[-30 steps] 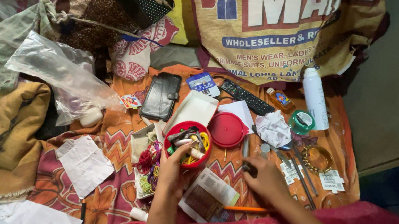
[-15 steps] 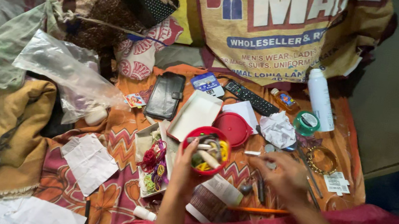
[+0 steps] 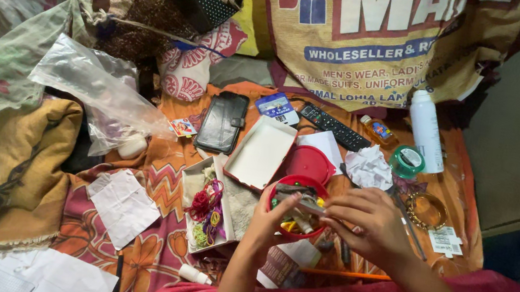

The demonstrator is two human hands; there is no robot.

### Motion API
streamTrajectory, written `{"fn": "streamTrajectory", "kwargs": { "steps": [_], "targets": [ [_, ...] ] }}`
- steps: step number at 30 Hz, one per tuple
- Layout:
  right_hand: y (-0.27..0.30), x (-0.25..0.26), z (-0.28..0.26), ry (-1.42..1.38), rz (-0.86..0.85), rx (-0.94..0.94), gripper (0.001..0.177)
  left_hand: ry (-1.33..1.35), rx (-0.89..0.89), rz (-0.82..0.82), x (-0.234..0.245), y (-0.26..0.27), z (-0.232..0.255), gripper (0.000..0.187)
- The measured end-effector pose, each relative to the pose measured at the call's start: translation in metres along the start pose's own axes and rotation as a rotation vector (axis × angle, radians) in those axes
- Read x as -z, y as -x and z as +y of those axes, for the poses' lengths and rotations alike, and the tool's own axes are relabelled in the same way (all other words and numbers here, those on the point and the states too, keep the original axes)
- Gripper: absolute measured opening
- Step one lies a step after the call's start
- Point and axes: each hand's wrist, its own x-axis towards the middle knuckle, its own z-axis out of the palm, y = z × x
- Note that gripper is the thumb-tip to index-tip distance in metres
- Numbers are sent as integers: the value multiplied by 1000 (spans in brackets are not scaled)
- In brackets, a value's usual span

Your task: The person organizes small items on a cluttered bed, picking up a red container and placing various objects like hair ties, a small tool, and a white packet into it. They also handle a box and a crumpled tissue while sorting through the items.

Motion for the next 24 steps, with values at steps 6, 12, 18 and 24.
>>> {"fn": "streamTrajectory", "kwargs": {
  "steps": [6,12,18,24],
  "targets": [
    [24,-27,22,-703,-27,-591,30,60,-21,-61,-5,-4,-5,71],
    [45,-59,45,-1351,-311,-1396,64,50,-21,-119,-8,-3,-16,68],
    [47,-59,27,-1419,-291,-1428,55,49,23,-78,-1,-15,-27,68],
    [63,-103,23,-1279,-10,-1310,49,-48,-115,-51,5,-33,-49,64]
  ]
}}
